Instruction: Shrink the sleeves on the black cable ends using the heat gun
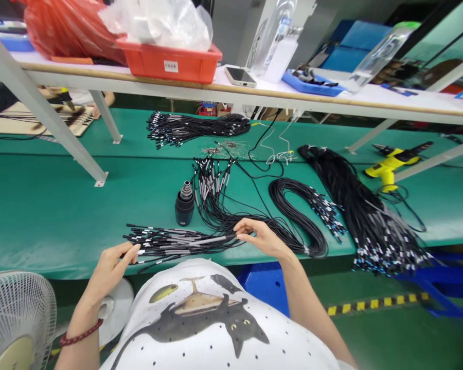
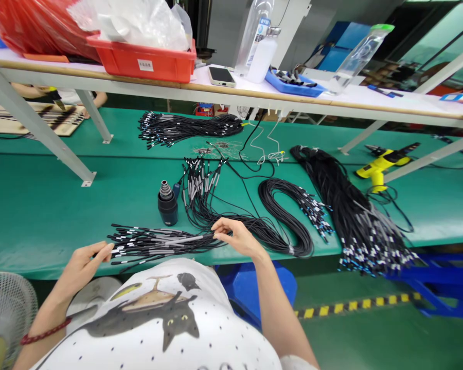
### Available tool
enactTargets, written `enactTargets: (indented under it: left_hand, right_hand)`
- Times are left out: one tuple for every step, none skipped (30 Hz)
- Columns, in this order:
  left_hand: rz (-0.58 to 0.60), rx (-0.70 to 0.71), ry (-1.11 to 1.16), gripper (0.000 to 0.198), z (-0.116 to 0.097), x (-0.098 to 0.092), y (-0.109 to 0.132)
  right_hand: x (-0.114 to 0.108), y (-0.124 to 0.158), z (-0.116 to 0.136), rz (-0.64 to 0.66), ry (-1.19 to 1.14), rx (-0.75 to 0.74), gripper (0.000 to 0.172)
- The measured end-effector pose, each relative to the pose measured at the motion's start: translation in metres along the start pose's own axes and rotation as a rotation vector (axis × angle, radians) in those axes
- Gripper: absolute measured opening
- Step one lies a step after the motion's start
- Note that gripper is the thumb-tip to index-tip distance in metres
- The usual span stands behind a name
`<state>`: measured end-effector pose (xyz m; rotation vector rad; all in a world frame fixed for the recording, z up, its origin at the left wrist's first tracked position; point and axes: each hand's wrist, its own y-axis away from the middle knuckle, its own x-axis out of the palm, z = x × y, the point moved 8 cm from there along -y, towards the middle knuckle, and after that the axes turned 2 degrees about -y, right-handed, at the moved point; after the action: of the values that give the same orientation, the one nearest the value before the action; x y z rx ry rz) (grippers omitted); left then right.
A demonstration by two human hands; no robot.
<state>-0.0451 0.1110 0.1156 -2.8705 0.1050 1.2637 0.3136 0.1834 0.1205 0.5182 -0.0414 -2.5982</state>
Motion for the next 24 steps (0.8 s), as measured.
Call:
enactTargets:
  left_hand:
    - [0.002, -0.003, -0.001, 0.045, 0.001, 0.0, 0.0]
    - [0.004, -0.006, -0.002, 0.045, 0.003, 0.001, 0.0]
    - [0.006, -0.011, -0.003, 0.045, 0.004, 0.001, 0.0]
    - [0.006, -0.015, -0.004, 0.045, 0.005, 0.001, 0.001]
    - [0.006, -0.02, -0.003, 0.045, 0.006, 0.001, 0.001]
    - [0.004, -0.024, -0.001, 0.044, 0.006, 0.001, 0.001]
    - [0.001, -0.028, 0.003, 0.044, 0.007, 0.001, 0.001]
    - [-0.003, -0.032, 0.008, 0.043, 0.007, 0.001, 0.002]
    - [-0.008, -0.037, 0.012, 0.043, 0.007, 0.0, 0.002]
    - [-0.012, -0.043, 0.015, 0.042, 0.008, 0.0, 0.002]
    - [-0.014, -0.048, 0.016, 0.042, 0.009, 0.0, 0.002]
    - [-0.016, -0.052, 0.016, 0.041, 0.009, 0.0, 0.002]
    - [-0.019, -0.054, 0.016, 0.04, 0.01, 0.0, 0.002]
    - [-0.022, -0.055, 0.016, 0.04, 0.011, 0.0, 0.003]
    - [-0.024, -0.055, 0.017, 0.039, 0.012, 0.0, 0.003]
    - [-0.028, -0.055, 0.018, 0.039, 0.012, 0.0, 0.003]
    - [-0.031, -0.055, 0.019, 0.039, 0.012, 0.0, 0.003]
    - [-0.034, -0.054, 0.021, 0.038, 0.013, 0.0, 0.002]
    - [-0.037, -0.053, 0.023, 0.038, 0.012, -0.001, 0.002]
    - [-0.039, -0.052, 0.026, 0.038, 0.012, -0.001, 0.002]
    - [-0.04, -0.05, 0.031, 0.037, 0.012, -0.001, 0.002]
    - [-0.04, -0.049, 0.037, 0.037, 0.012, -0.001, 0.002]
    - [-0.038, -0.05, 0.044, 0.037, 0.012, -0.001, 0.001]
    - [-0.037, -0.051, 0.051, 0.036, 0.012, -0.001, 0.001]
  right_hand:
    - [0.0, 0.0, 0.0, -0.001, -0.003, 0.003, 0.024]
    - [0.001, -0.001, -0.001, 0.0, -0.004, 0.004, 0.023]
    - [0.001, -0.001, -0.001, 0.002, -0.004, 0.003, 0.023]
    - [0.001, -0.002, -0.001, 0.002, -0.003, 0.001, 0.023]
    - [0.002, -0.003, -0.002, 0.002, -0.001, -0.001, 0.023]
    - [0.002, -0.003, -0.002, 0.0, 0.001, -0.002, 0.024]
    - [0.002, -0.004, -0.003, -0.003, 0.002, -0.003, 0.026]
    - [0.002, -0.004, -0.003, -0.006, 0.004, -0.003, 0.027]
    - [0.002, -0.005, -0.004, -0.009, 0.005, -0.004, 0.028]
    - [0.002, -0.005, -0.004, -0.011, 0.007, -0.005, 0.029]
    - [0.002, -0.006, -0.004, -0.012, 0.008, -0.006, 0.03]
    - [0.002, -0.006, -0.004, -0.014, 0.008, -0.009, 0.03]
    - [0.002, -0.007, -0.004, -0.016, 0.007, -0.011, 0.031]
    - [0.002, -0.007, -0.004, -0.018, 0.004, -0.012, 0.031]
    - [0.002, -0.007, -0.003, -0.02, 0.0, -0.012, 0.031]
    - [0.002, -0.007, -0.003, -0.022, -0.003, -0.012, 0.032]
    - [0.001, -0.007, -0.003, -0.025, -0.006, -0.011, 0.032]
    - [0.001, -0.007, -0.003, -0.027, -0.008, -0.01, 0.032]
    - [0.001, -0.007, -0.003, -0.029, -0.011, -0.01, 0.032]
    - [0.001, -0.007, -0.004, -0.032, -0.012, -0.011, 0.032]
    - [0.001, -0.007, -0.004, -0.036, -0.013, -0.013, 0.033]
    - [0.0, -0.006, -0.004, -0.04, -0.013, -0.015, 0.033]
    - [0.0, -0.006, -0.004, -0.044, -0.013, -0.017, 0.032]
    - [0.0, -0.006, -0.004, -0.049, -0.012, -0.02, 0.032]
